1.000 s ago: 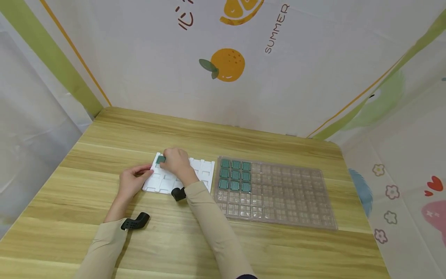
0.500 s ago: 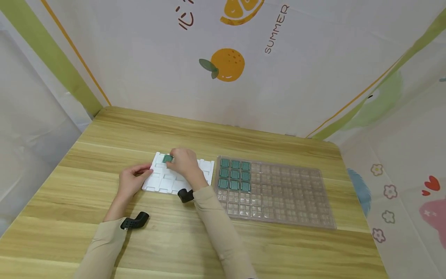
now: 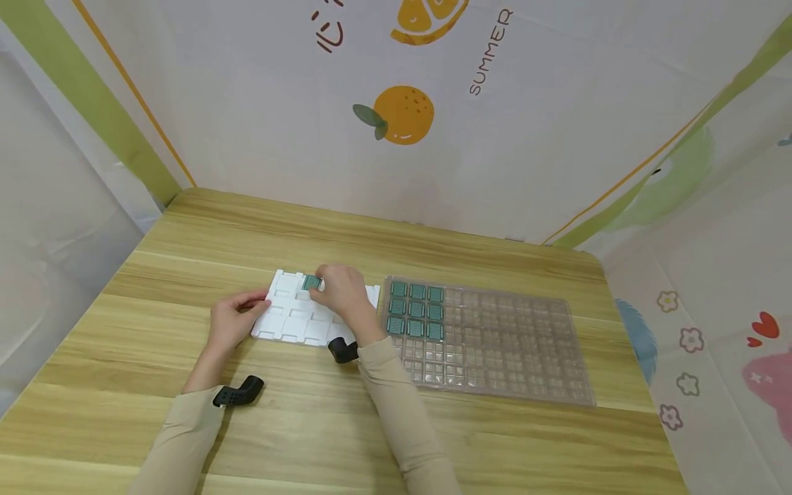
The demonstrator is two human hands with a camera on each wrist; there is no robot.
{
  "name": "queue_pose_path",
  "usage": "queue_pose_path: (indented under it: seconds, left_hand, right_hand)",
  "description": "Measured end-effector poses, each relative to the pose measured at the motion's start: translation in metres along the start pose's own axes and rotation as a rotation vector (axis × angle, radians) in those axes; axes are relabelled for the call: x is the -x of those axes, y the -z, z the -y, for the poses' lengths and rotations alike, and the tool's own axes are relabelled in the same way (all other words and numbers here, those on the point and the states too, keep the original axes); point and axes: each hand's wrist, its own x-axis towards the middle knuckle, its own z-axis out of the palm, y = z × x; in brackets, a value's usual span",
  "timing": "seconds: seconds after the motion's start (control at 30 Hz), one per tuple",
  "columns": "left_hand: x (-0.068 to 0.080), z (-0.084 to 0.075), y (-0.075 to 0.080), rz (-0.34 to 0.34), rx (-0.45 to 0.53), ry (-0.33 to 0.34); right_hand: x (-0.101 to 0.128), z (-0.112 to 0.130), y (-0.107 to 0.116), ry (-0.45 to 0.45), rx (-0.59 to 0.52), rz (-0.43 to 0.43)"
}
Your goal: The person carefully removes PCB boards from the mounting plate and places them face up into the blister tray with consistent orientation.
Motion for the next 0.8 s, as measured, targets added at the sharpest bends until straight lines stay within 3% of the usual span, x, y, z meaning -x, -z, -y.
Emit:
queue_pose_path:
  seconds: [0.8]
  left_hand:
    - [0.0,0.0,0.001,-0.006,-0.007,-0.028]
  right_hand:
    - [0.026,-0.018,0.017,-0.043,-0.027,0.008]
